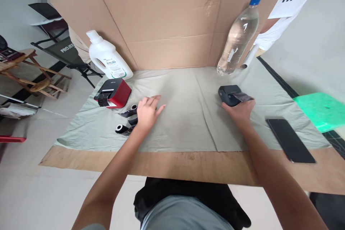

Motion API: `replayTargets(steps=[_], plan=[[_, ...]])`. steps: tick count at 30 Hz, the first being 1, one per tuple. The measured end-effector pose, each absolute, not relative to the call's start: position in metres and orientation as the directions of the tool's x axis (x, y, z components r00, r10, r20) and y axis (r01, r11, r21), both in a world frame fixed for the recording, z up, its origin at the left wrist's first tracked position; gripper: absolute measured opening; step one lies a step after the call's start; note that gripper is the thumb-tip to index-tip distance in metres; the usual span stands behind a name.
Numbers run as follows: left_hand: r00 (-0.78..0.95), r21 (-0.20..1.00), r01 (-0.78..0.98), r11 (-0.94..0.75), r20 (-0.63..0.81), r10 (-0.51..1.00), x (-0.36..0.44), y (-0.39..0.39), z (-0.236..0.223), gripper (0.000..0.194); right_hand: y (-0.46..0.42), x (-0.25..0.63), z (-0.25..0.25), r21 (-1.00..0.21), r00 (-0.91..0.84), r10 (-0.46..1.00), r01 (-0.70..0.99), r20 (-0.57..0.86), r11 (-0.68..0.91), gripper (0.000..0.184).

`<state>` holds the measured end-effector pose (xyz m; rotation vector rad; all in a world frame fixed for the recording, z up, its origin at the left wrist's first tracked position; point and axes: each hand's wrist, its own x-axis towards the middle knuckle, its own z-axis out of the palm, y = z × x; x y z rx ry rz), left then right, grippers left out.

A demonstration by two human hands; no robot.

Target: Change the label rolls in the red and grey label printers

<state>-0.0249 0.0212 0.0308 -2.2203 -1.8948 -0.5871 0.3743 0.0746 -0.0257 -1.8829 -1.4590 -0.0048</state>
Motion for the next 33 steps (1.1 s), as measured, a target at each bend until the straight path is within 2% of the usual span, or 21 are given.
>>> replayTargets(steps=[4, 6, 9, 12, 15, 23, 27, 33], plan=[[0.211, 0.420, 0.838, -0.348, 0.338, 0.917, 0.033, 0.010, 0.010, 0.041, 0.026, 0.305, -0.016, -0.632, 0.269, 0.824, 0.764, 0.498, 0.133, 0.056], [0.308, 0.479, 0.768, -0.425, 0.306, 0.901, 0.055, 0.008, -0.004, 0.048, 0.002, 0.267, -0.012, -0.652, 0.241, 0.843, 0.741, 0.481, 0.161, 0.055], [0.365, 0.522, 0.726, -0.447, 0.258, 0.895, 0.066, 0.005, -0.019, 0.061, -0.021, 0.226, -0.012, -0.652, 0.240, 0.882, 0.752, 0.406, 0.096, 0.058], [0.346, 0.539, 0.744, -0.395, 0.195, 0.918, 0.059, 0.001, -0.027, 0.068, -0.029, 0.205, -0.019, -0.674, 0.335, 0.885, 0.738, 0.323, -0.033, 0.072], [0.347, 0.553, 0.750, -0.363, 0.139, 0.928, 0.051, -0.003, -0.033, 0.071, -0.033, 0.199, -0.030, -0.672, 0.382, 0.876, 0.735, 0.295, -0.094, 0.080], [0.349, 0.562, 0.757, -0.333, 0.082, 0.933, 0.051, -0.010, -0.033, 0.072, -0.037, 0.204, -0.048, -0.598, 0.350, 0.873, 0.796, 0.340, -0.086, 0.074], [0.343, 0.514, 0.793, -0.326, 0.065, 0.937, 0.050, -0.008, -0.030, 0.072, -0.036, 0.205, -0.051, -0.583, 0.326, 0.885, 0.808, 0.332, -0.079, 0.070], [0.365, 0.449, 0.818, -0.359, 0.077, 0.928, 0.049, -0.007, -0.029, 0.070, -0.035, 0.203, -0.048, -0.594, 0.367, 0.880, 0.794, 0.302, -0.127, 0.076]])
